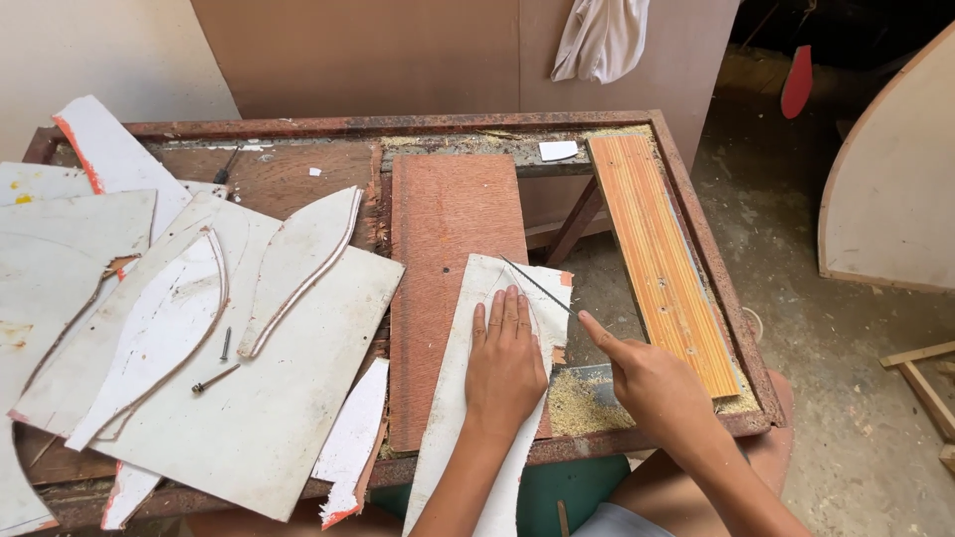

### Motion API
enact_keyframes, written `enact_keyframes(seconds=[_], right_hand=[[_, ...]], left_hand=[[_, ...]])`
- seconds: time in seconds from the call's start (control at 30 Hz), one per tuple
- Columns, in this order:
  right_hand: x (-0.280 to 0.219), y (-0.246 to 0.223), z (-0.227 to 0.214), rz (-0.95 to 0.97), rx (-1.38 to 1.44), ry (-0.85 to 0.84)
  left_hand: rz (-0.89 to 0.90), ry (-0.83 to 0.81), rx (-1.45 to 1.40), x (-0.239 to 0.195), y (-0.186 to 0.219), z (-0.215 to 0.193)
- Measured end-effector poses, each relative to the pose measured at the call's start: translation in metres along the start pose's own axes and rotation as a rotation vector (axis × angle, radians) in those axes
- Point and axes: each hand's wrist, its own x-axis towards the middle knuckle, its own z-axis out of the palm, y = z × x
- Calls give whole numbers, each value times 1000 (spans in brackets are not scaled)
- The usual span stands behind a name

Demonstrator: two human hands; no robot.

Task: Using a hand saw to cut a curved pattern out of a thin metal sheet on a workbench.

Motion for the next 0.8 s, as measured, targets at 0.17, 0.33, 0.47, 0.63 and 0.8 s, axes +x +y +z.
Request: enact_keyframes(seconds=[0.17, 0.33, 0.47, 0.63, 0.8], right_hand=[[5, 4, -5, -19, -75, -3], [-3, -14, -32, -98, -72, 25], [-2, -10, -31, -128, -179, 47], [8, 15, -31, -151, -237, 6], [4, 27, -19, -114, -221, 27]], left_hand=[[-9, -15, 0, 0, 1, -1], [-54, -86, -160, 3, 6, -21], [-64, -98, -147, 3, 7, -24], [-76, -118, -162, 4, 8, -26], [-68, -112, -161, 2, 7, -31]])
